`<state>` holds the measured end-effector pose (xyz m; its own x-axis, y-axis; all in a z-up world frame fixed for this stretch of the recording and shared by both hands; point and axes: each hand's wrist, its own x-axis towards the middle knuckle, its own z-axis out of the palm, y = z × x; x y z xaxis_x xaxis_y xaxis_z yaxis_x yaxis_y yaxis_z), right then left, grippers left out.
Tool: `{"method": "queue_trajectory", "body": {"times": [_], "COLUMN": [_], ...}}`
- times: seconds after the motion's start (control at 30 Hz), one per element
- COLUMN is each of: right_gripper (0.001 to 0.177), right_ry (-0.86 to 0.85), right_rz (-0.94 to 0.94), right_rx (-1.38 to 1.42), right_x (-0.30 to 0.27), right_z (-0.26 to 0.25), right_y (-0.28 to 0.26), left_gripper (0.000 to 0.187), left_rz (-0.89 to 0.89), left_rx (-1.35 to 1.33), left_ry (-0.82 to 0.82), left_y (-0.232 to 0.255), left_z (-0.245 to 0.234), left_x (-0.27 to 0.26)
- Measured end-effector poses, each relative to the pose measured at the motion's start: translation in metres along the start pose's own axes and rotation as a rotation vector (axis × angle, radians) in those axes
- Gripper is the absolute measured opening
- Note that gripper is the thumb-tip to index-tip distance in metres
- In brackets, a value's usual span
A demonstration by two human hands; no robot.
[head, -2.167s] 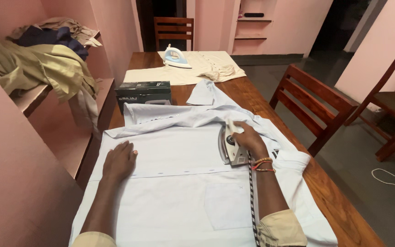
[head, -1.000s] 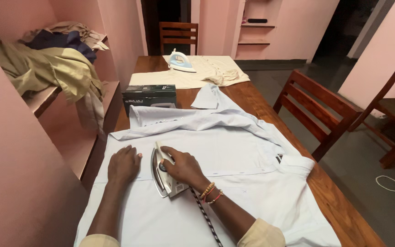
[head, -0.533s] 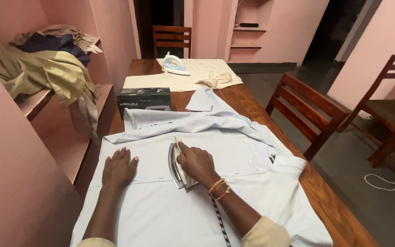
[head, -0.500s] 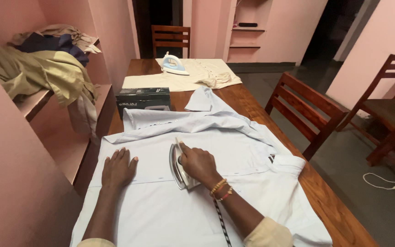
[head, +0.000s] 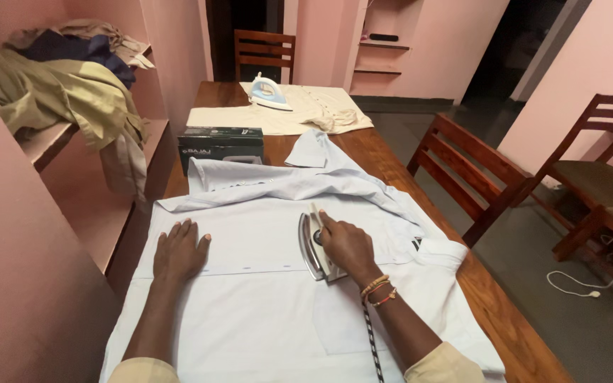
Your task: The person irons a light blue shirt laid out on a wooden table. They move the iron back and forth across the shirt's body and sleeves, smoothing the fabric. The person occasionally adjusts the shirt with their left hand while ironing with their right.
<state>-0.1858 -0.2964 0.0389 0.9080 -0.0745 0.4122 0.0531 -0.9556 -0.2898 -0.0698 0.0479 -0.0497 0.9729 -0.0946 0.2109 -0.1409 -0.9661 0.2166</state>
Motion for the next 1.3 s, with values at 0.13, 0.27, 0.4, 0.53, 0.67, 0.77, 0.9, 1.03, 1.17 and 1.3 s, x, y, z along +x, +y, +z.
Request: {"method": "queue_trajectory", "body": {"times": [0.13,0.27,0.4,0.53,0.67,0.77,0.9,1.03,1.17,1.3], "right_gripper": [0.044,0.044,0.044,0.046,0.047,0.047,0.048,0.047,0.051,0.053], "right_ry": [0.039,0.042,0.021,0.011,0.01,0.026,0.012,0.08,0.099,0.109], "right_rz": [0.026,0.072,0.149,0.223,0.311,0.366,0.468,0.471,0.505,0.433], "right_rx": [-0.029,-0.055,-0.063,-0.057,-0.054,-0.045,-0.044,-0.07,-0.026,0.009], "right_x": [0.005,0.002,0.003,0.008,0.007,0.008,0.01,0.011,0.012,0.011], "right_z": [-0.007,-0.012,-0.02,-0.026,-0.029,-0.033,-0.041,-0.037,-0.034,-0.037], "right_y": [0.011,0.023,0.037,0.052,0.07,0.087,0.108,0.119,0.125,0.122], "left_gripper": [0.064,0.064,0.064,0.064,0.064,0.065,0.064,0.065,0.065,0.065], "left_rz": [-0.011,-0.012,-0.006,-0.007,-0.006,-0.006,-0.006,-0.01,-0.003,-0.002], "left_rx": [-0.01,0.0,0.003,0.0,0.005,0.02,0.021,-0.004,0.016,-0.008], "left_ry": [-0.003,-0.009,-0.004,-0.003,0.006,0.004,0.002,0.002,0.016,0.014], "left_y": [0.003,0.003,0.002,0.002,0.002,0.002,0.0,-0.001,-0.002,-0.004], "left_z": [-0.005,-0.006,-0.005,-0.005,-0.004,-0.003,-0.001,0.001,0.005,0.008], "left_x": [0.002,0.001,0.0,0.001,0.001,0.003,0.003,0.004,0.005,0.008]}}
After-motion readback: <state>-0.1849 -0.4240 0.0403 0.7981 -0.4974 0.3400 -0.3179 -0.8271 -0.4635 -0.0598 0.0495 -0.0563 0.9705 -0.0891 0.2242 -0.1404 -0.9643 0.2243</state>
